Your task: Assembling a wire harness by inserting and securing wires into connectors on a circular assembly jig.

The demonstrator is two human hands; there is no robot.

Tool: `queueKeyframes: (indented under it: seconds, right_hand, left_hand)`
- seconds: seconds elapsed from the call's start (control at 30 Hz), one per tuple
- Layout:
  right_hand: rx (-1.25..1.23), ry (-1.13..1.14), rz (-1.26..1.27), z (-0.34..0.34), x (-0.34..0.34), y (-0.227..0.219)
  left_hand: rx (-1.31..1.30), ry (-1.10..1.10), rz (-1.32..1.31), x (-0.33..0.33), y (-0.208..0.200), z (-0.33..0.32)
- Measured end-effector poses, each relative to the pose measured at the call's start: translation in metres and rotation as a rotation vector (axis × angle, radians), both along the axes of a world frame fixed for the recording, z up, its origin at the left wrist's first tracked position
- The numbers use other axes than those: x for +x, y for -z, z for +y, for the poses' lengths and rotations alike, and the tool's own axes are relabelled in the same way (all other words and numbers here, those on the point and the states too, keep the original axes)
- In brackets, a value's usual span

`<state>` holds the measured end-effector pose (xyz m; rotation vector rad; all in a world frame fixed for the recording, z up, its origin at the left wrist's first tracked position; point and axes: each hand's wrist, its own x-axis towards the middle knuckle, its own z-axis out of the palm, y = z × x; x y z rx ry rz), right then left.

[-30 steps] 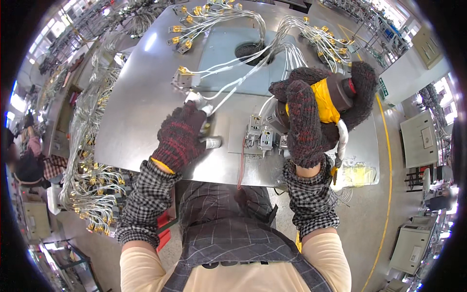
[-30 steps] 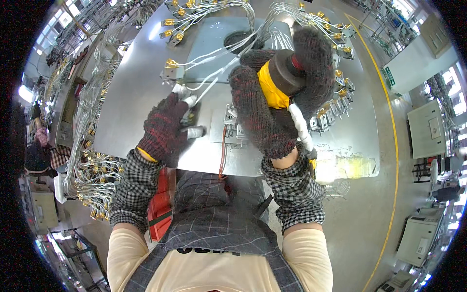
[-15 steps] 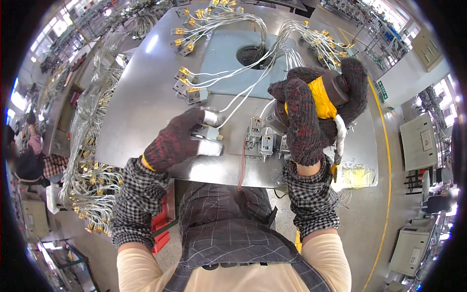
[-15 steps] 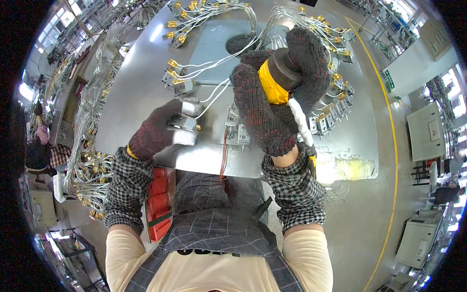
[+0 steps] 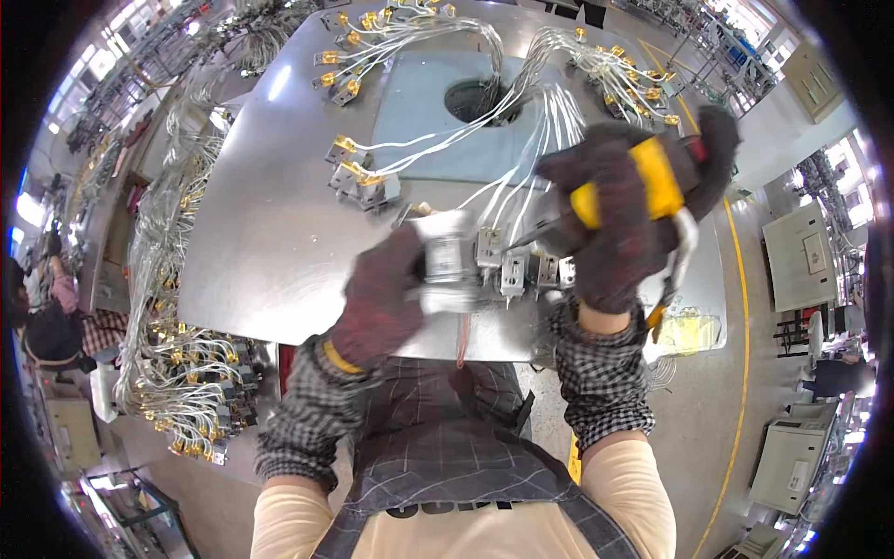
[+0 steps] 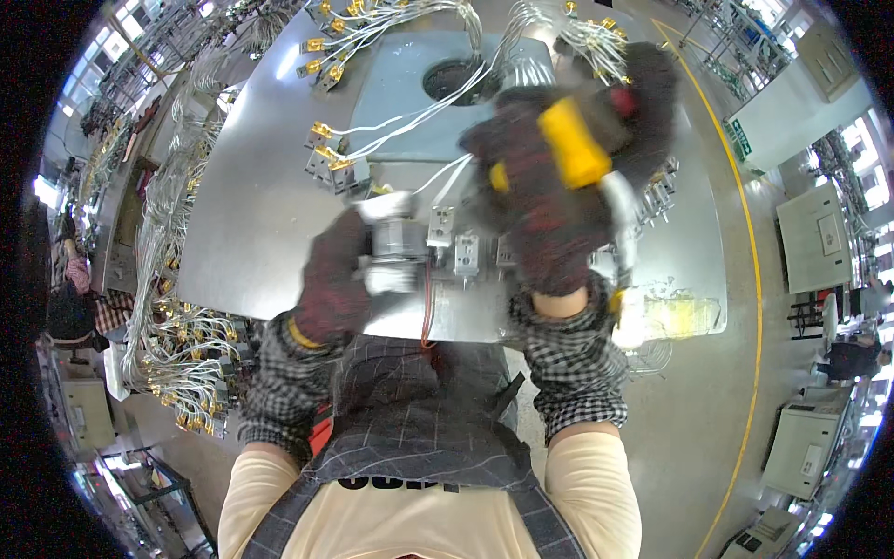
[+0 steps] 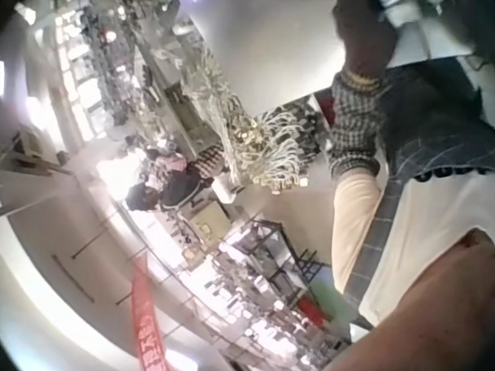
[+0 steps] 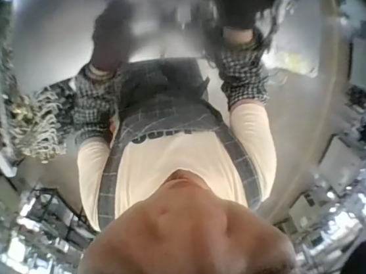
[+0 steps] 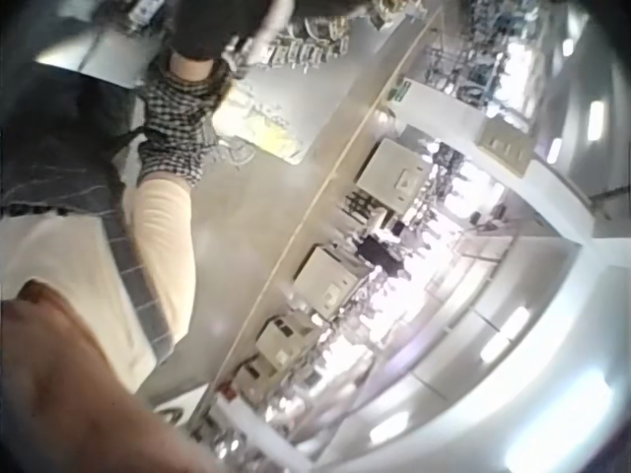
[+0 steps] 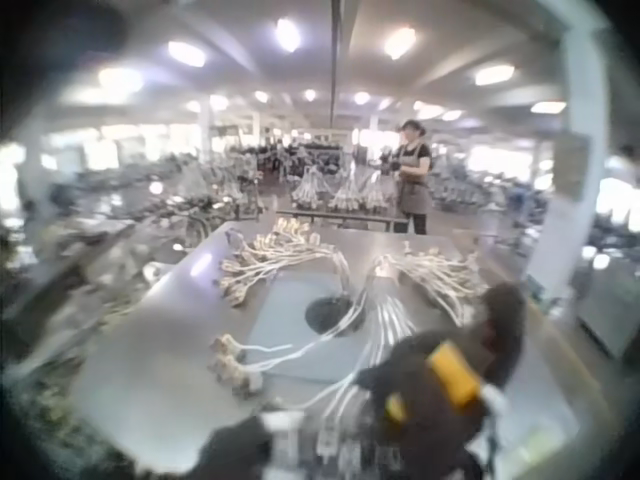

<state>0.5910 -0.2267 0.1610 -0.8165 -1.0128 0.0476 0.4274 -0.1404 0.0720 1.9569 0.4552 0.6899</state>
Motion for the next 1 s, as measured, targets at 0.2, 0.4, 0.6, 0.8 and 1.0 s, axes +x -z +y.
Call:
queueKeyframes:
  seconds: [0.2,0.4,0.6,0.8,1.0]
  right_hand:
    - [0.052,0.111,0.050,0.000,0.023,0.016]
    - [-0.030,0.302,0.051,0.003,0.013,0.000]
    - [-0.036,0.329,0.008,-0.010,0.046,0.017]
    - [0.095,0.216,0.006,0.002,0.019,0.011]
    - [0.261,-0.010,0.305,0.009,-0.006,0.004]
  left_hand:
    - [-0.072,0.026,0.128,0.017,0.006,0.019]
    - [0.107,0.017,0.382,0.029,-0.010,0.017]
    - [0.260,0.154,0.056,0.056,-0.005,0.006]
    - [0.138,0.075,0.300,0.036,-0.016,0.015]
    - [0.241,0.032,0.316,0.039,-0.013,0.008]
